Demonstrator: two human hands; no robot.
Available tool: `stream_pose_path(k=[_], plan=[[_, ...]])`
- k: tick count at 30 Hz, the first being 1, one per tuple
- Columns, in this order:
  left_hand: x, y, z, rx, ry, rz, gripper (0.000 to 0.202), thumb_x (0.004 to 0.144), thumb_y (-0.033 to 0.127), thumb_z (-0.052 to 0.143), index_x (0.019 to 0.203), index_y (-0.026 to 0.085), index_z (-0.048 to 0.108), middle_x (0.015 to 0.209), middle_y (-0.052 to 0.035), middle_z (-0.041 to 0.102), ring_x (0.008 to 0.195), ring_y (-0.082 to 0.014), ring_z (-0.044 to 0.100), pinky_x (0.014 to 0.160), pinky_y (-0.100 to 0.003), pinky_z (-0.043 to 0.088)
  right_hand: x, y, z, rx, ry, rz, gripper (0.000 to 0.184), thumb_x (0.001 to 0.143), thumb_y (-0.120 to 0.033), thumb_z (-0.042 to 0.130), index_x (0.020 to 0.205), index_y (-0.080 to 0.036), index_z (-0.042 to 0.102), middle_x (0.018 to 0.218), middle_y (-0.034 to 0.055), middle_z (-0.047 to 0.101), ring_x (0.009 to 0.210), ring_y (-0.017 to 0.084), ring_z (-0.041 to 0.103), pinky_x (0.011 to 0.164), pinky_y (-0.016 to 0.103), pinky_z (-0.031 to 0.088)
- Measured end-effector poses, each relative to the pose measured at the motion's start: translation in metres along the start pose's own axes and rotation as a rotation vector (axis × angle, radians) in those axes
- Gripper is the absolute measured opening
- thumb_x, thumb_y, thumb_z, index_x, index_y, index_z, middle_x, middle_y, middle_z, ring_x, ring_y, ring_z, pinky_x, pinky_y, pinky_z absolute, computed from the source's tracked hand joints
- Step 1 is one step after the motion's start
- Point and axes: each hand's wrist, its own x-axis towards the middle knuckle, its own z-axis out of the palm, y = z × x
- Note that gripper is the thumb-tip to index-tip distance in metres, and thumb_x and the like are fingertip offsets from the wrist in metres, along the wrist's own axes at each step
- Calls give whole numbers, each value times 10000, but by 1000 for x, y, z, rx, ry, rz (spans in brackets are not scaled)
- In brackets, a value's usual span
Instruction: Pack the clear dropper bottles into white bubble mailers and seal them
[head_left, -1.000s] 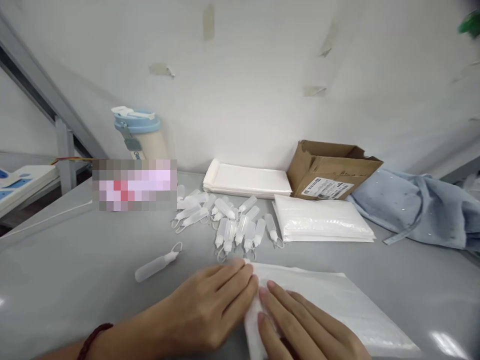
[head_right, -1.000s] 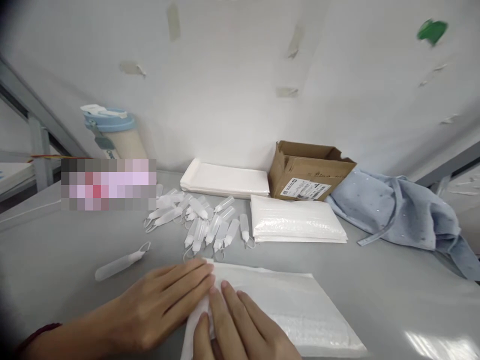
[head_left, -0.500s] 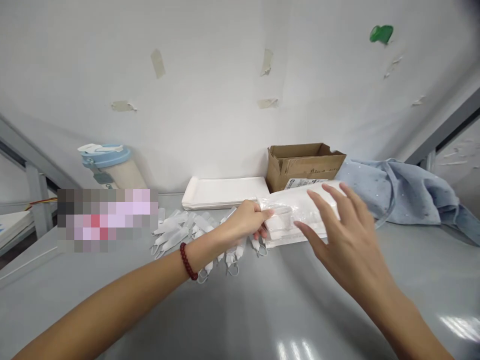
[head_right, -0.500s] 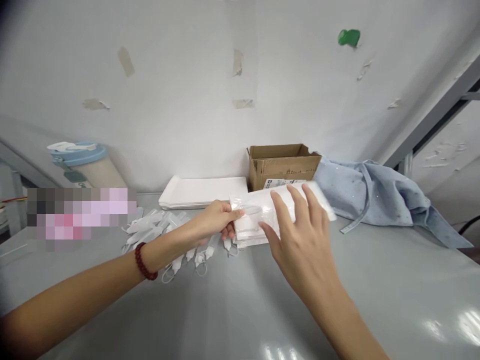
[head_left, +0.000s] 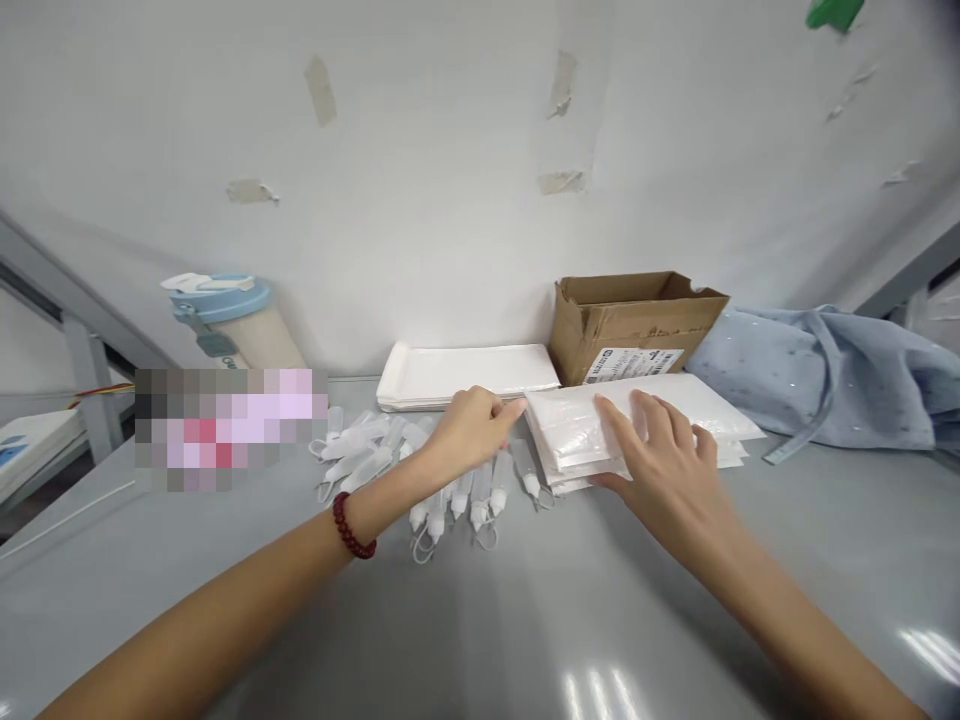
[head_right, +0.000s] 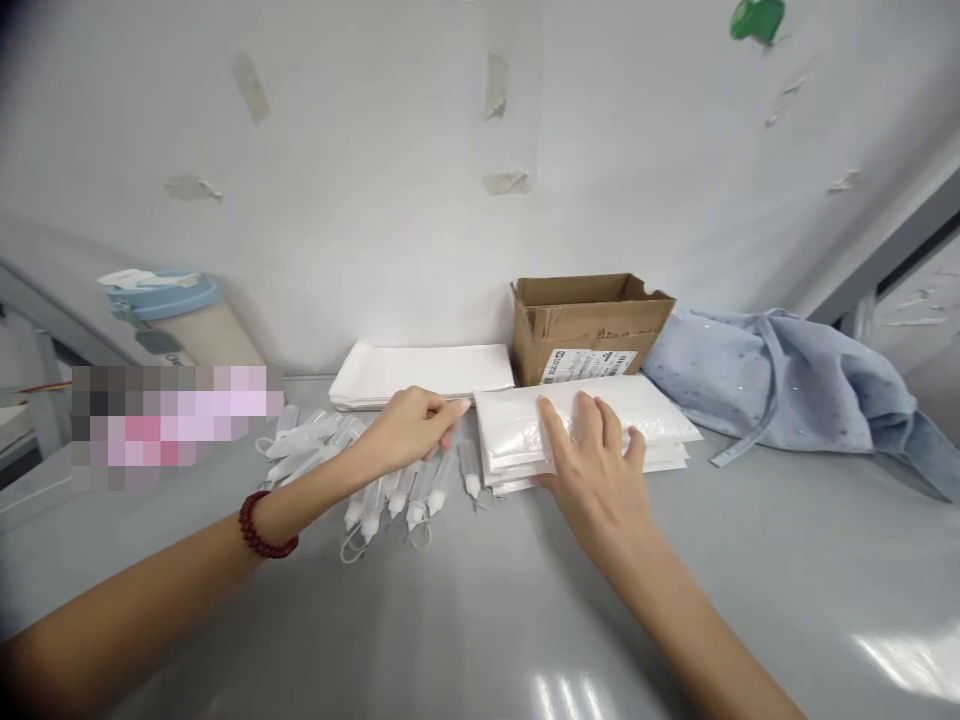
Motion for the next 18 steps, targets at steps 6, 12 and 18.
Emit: stream_pose_path(k=[6, 12, 18], plan=[[4, -51, -25, 387, 242, 245, 160, 886, 184, 481, 863, 130, 631, 989, -119, 626, 1021, -257, 512, 777, -337, 449, 5, 20, 11, 59, 97, -234, 638, 808, -333, 567, 1369, -166, 312, 1382, 209, 405, 1283, 411, 335, 925, 577, 364], [22, -70, -43, 598, 235, 369, 138, 860, 214, 566, 846, 111, 656, 919, -129, 642, 991, -263, 506, 783, -337, 467, 8, 23, 13, 80, 123, -379, 618, 909, -297, 440, 1454, -257, 151, 1409, 192, 413, 1320, 370, 339, 941, 530, 364], [22, -78, -46, 714, 230, 422, 172, 873, 126, 479, 849, 129, 650, 888, -110, 643, 959, -241, 529, 726, -308, 480, 3, 22, 31, 112, 262, -347, 661, 901, -286, 424, 1475, -360, 106, 1396, 158, 460, 1302, 338, 393, 938, 531, 381]])
